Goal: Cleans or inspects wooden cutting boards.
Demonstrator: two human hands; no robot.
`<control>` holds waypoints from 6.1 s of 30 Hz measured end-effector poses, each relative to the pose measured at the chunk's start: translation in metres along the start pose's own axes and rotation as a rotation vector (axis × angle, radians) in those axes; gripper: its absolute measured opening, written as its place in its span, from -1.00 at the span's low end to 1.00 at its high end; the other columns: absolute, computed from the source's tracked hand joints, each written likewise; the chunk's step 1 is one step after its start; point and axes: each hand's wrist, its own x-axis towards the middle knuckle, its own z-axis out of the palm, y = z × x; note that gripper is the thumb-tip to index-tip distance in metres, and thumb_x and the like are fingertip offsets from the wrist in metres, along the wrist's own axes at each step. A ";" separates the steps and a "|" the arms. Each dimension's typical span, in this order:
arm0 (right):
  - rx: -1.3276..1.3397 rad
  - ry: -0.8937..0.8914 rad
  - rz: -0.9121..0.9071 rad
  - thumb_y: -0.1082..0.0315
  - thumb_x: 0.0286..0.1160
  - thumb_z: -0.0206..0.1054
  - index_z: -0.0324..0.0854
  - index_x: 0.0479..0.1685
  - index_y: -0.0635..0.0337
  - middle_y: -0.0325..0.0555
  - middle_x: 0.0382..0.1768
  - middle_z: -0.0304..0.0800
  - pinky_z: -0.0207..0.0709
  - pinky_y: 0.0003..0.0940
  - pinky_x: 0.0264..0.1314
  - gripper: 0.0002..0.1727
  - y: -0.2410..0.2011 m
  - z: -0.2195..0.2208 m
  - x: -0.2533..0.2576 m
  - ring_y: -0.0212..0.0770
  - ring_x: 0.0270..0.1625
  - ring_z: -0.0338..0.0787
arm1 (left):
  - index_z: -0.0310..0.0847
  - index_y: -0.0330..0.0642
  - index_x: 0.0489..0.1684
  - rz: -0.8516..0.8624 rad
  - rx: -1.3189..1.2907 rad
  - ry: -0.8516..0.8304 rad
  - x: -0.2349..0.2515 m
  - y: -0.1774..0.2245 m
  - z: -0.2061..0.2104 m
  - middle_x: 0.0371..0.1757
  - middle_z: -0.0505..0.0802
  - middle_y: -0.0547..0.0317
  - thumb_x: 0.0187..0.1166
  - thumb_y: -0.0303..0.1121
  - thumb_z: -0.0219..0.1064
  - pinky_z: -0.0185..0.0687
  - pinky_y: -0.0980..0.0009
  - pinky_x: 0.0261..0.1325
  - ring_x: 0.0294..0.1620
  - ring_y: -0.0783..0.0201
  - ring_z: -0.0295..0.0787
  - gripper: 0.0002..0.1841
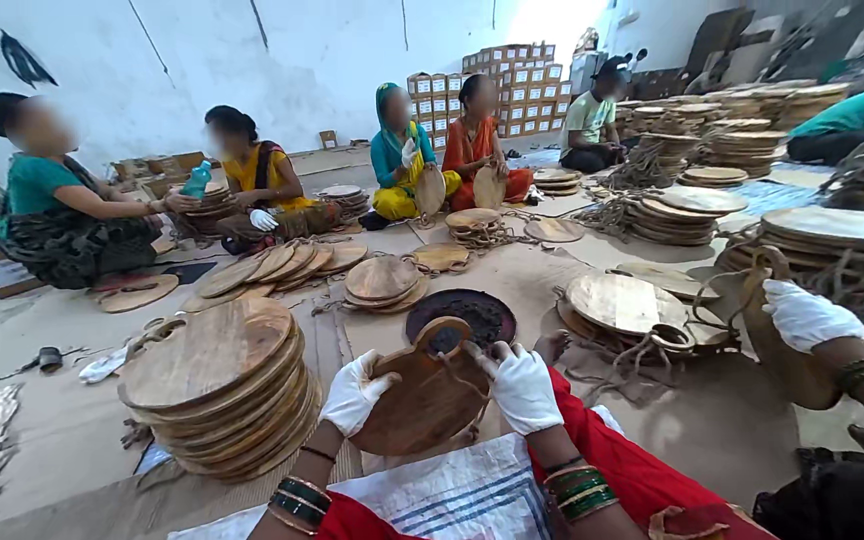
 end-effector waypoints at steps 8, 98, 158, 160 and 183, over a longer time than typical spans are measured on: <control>0.039 -0.092 0.165 0.43 0.49 0.34 0.67 0.43 -0.61 0.02 0.18 0.86 0.67 0.15 0.05 -0.37 -0.030 0.000 -0.001 0.18 0.15 0.83 | 0.75 0.10 -0.06 -0.039 0.083 -0.068 0.014 0.016 0.003 -0.20 0.89 0.34 0.48 0.08 0.50 0.73 0.12 0.15 -0.08 0.37 0.84 -0.68; 0.982 -0.521 0.358 0.17 0.73 0.27 0.67 0.05 0.31 0.04 -0.21 0.72 0.59 -0.16 -0.05 -0.67 -0.004 -0.080 0.048 -0.18 -0.21 0.67 | 0.68 -0.48 0.25 -0.145 0.208 -0.157 -0.030 0.131 -0.010 0.16 0.83 -0.32 0.57 -0.35 0.40 0.41 0.01 0.47 0.24 -0.08 0.72 -0.61; 0.626 -0.135 0.367 0.02 0.80 0.14 0.76 -0.08 0.19 0.15 -0.16 0.82 0.64 0.26 0.06 -0.57 -0.029 -0.067 -0.005 0.13 -0.04 0.83 | 0.70 -0.27 -0.08 -0.127 -0.562 0.268 -0.035 -0.049 0.037 -0.19 0.87 0.06 0.45 -0.41 0.47 0.74 0.13 0.11 -0.10 0.24 0.82 -0.81; 0.677 -0.173 0.332 0.08 0.78 0.18 0.79 -0.10 0.15 0.05 -0.20 0.85 0.66 0.16 0.06 -0.63 -0.023 -0.065 -0.001 0.02 -0.09 0.84 | 0.70 -0.29 -0.07 -0.123 -0.556 0.263 -0.039 -0.047 0.034 -0.18 0.86 0.05 0.47 -0.41 0.47 0.72 0.13 0.13 -0.09 0.24 0.80 -0.81; 0.585 -0.311 -0.046 0.07 0.40 0.50 0.81 -0.15 0.23 0.07 -0.17 0.86 0.59 -0.02 0.13 -0.64 -0.024 -0.102 -0.025 -0.01 -0.05 0.79 | 0.64 -0.38 0.21 -0.111 -0.558 0.357 -0.035 -0.072 0.044 0.08 0.84 -0.07 0.38 -0.32 0.36 0.71 0.15 0.27 0.12 0.23 0.79 -0.56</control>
